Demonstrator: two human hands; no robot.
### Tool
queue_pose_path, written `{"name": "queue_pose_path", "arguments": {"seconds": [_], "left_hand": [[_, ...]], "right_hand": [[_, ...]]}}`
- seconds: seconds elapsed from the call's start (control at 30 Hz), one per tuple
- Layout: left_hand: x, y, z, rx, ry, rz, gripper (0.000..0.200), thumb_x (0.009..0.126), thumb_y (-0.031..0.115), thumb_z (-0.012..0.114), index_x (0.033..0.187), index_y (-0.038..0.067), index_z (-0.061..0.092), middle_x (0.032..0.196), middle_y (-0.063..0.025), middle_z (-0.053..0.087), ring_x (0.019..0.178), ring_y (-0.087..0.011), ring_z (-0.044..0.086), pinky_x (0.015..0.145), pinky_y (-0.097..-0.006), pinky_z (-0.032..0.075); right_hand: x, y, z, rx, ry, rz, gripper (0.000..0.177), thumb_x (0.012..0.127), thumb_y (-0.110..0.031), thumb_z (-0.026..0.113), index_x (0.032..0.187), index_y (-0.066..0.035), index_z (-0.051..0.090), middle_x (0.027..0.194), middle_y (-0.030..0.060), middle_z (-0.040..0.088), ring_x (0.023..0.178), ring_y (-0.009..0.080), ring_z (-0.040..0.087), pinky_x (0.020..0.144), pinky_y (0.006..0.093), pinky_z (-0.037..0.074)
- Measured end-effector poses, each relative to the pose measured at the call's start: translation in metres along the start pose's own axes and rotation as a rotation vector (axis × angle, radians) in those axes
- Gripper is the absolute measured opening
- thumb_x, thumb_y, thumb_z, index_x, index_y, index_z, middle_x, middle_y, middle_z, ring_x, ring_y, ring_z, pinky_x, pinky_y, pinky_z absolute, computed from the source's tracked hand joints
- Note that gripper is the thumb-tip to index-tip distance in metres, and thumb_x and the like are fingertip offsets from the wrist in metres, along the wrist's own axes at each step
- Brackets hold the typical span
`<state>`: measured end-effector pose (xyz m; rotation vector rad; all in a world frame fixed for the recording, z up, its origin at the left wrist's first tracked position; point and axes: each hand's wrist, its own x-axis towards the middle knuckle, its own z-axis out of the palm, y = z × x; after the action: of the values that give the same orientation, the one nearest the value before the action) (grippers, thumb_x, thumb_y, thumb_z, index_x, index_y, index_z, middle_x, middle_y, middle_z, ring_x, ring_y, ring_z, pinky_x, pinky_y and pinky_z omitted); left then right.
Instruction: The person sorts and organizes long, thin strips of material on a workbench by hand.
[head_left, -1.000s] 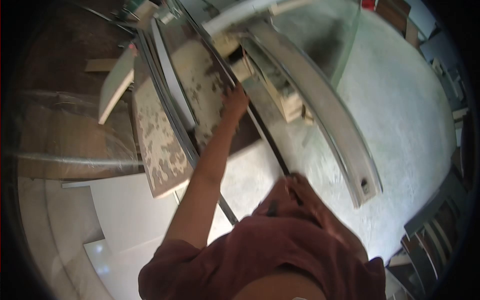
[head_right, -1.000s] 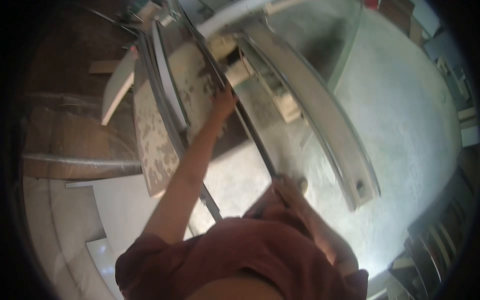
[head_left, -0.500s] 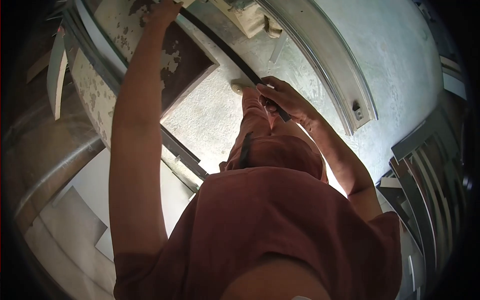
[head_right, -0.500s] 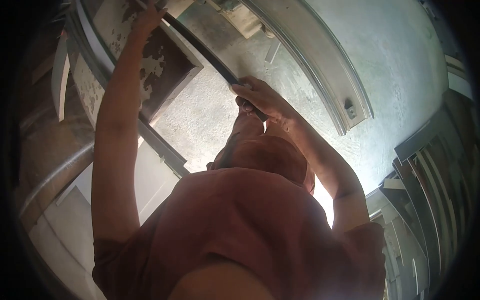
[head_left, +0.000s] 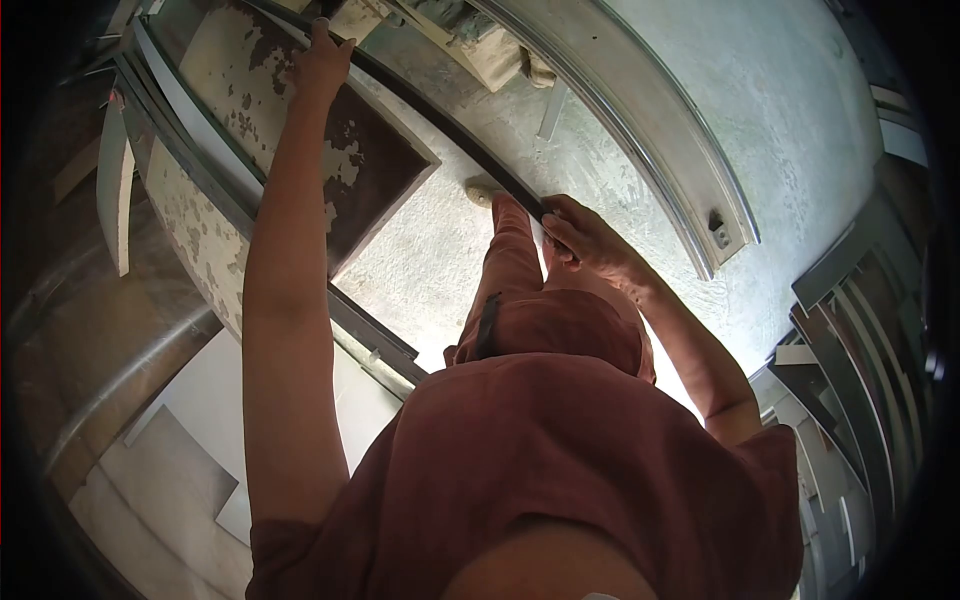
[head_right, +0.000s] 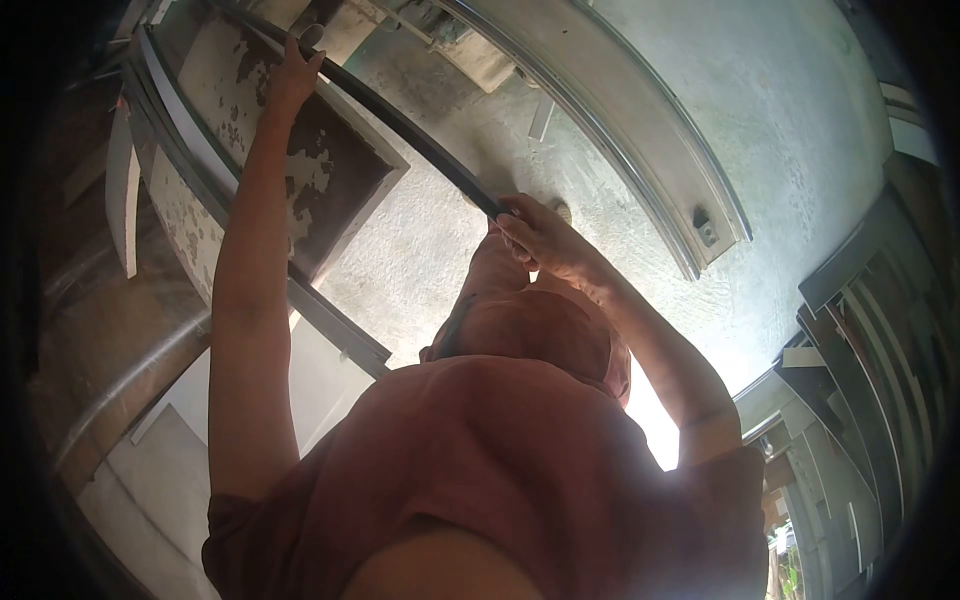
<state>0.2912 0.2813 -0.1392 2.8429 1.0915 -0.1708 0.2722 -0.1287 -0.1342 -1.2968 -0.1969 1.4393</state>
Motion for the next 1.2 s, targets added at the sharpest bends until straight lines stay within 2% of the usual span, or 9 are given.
{"name": "queue_pose_path", "arguments": {"seconds": [0.07, 0.17, 0.33, 0.4, 0.5, 0.57, 0.7, 0.9, 1.2], "left_hand": [[0.004, -0.009, 0.005, -0.117, 0.091, 0.031, 0.063, 0.085, 0.042, 0.047, 0.133, 0.011, 0.02, 0.122, -0.0298, 0.043, 0.122, -0.0461, 0.028, 0.094, -0.0632, 0.022], [0.02, -0.016, 0.005, -0.182, 0.05, -0.004, 0.062, 0.086, 0.042, 0.047, 0.132, 0.011, 0.022, 0.119, -0.0287, 0.046, 0.118, -0.0448, 0.034, 0.092, -0.062, 0.026], [0.036, -0.019, 0.012, -0.192, 0.07, -0.025, 0.065, 0.085, 0.042, 0.048, 0.135, 0.012, 0.019, 0.117, -0.0278, 0.047, 0.115, -0.0432, 0.038, 0.091, -0.0602, 0.029], [0.038, -0.017, 0.008, -0.17, 0.087, -0.036, 0.067, 0.085, 0.042, 0.048, 0.136, 0.012, 0.018, 0.118, -0.0277, 0.046, 0.115, -0.0427, 0.039, 0.092, -0.0592, 0.029], [0.037, -0.014, 0.004, -0.16, 0.065, -0.06, 0.067, 0.085, 0.042, 0.049, 0.136, 0.011, 0.018, 0.12, -0.028, 0.044, 0.115, -0.0417, 0.039, 0.092, -0.058, 0.03], [0.04, -0.017, 0.004, -0.223, 0.093, -0.05, 0.069, 0.084, 0.041, 0.05, 0.137, 0.01, 0.018, 0.124, -0.0258, 0.042, 0.116, -0.041, 0.039, 0.094, -0.0575, 0.029], [0.037, -0.012, -0.014, -0.155, 0.02, -0.127, 0.071, 0.085, 0.039, 0.05, 0.138, 0.01, 0.013, 0.134, -0.019, 0.034, 0.123, -0.0413, 0.03, 0.098, -0.0579, 0.025], [0.045, -0.011, -0.033, -0.124, -0.041, -0.166, 0.068, 0.088, 0.037, 0.047, 0.138, 0.011, 0.01, 0.137, -0.0167, 0.03, 0.126, -0.0434, 0.022, 0.1, -0.0598, 0.022], [0.072, -0.034, -0.035, -0.144, -0.054, -0.193, 0.067, 0.088, 0.036, 0.047, 0.138, 0.012, 0.011, 0.137, -0.0165, 0.031, 0.126, -0.0431, 0.022, 0.1, -0.0611, 0.021]], "right_hand": [[-0.006, -0.015, 0.007, 0.056, -0.022, -0.001, 0.038, 0.092, -0.026, 0.045, 0.119, 0.001, 0.041, 0.07, -0.0015, 0.042, 0.054, 0.0036, 0.037, 0.043, 0.0186, 0.032], [-0.002, -0.022, 0.008, 0.073, -0.016, -0.013, 0.035, 0.093, -0.027, 0.042, 0.116, -0.001, 0.044, 0.069, -0.0026, 0.043, 0.054, 0.0028, 0.036, 0.042, 0.0176, 0.031], [0.007, -0.03, 0.008, 0.005, 0.048, -0.006, 0.033, 0.094, -0.029, 0.04, 0.114, -0.003, 0.047, 0.069, -0.0038, 0.042, 0.053, 0.0018, 0.034, 0.043, 0.0165, 0.029], [0.012, -0.029, 0.008, 0.025, 0.052, -0.025, 0.03, 0.093, -0.025, 0.04, 0.108, 0.001, 0.047, 0.064, -0.0031, 0.041, 0.051, 0.0035, 0.037, 0.04, 0.0182, 0.031], [0.016, -0.03, 0.01, 0.061, 0.029, -0.034, 0.031, 0.093, -0.025, 0.039, 0.109, 0.001, 0.046, 0.063, -0.0029, 0.041, 0.051, 0.0041, 0.037, 0.04, 0.0192, 0.032], [0.018, -0.033, 0.015, 0.08, 0.045, -0.017, 0.031, 0.093, -0.024, 0.04, 0.111, 0.001, 0.044, 0.062, -0.0026, 0.04, 0.047, 0.0048, 0.035, 0.039, 0.0204, 0.032], [0.032, -0.031, 0.02, 0.091, 0.01, -0.029, 0.031, 0.093, -0.024, 0.04, 0.114, -0.001, 0.043, 0.062, -0.0023, 0.04, 0.048, 0.0046, 0.036, 0.04, 0.0203, 0.032], [0.047, -0.041, 0.028, 0.094, 0.008, 0.008, 0.033, 0.093, -0.027, 0.04, 0.117, -0.004, 0.041, 0.066, -0.0032, 0.041, 0.051, 0.0037, 0.036, 0.043, 0.019, 0.032], [0.064, -0.063, 0.044, 0.18, -0.041, 0.023, 0.031, 0.092, -0.025, 0.042, 0.116, -0.005, 0.042, 0.068, -0.005, 0.039, 0.053, 0.0024, 0.034, 0.045, 0.0172, 0.03]]}}
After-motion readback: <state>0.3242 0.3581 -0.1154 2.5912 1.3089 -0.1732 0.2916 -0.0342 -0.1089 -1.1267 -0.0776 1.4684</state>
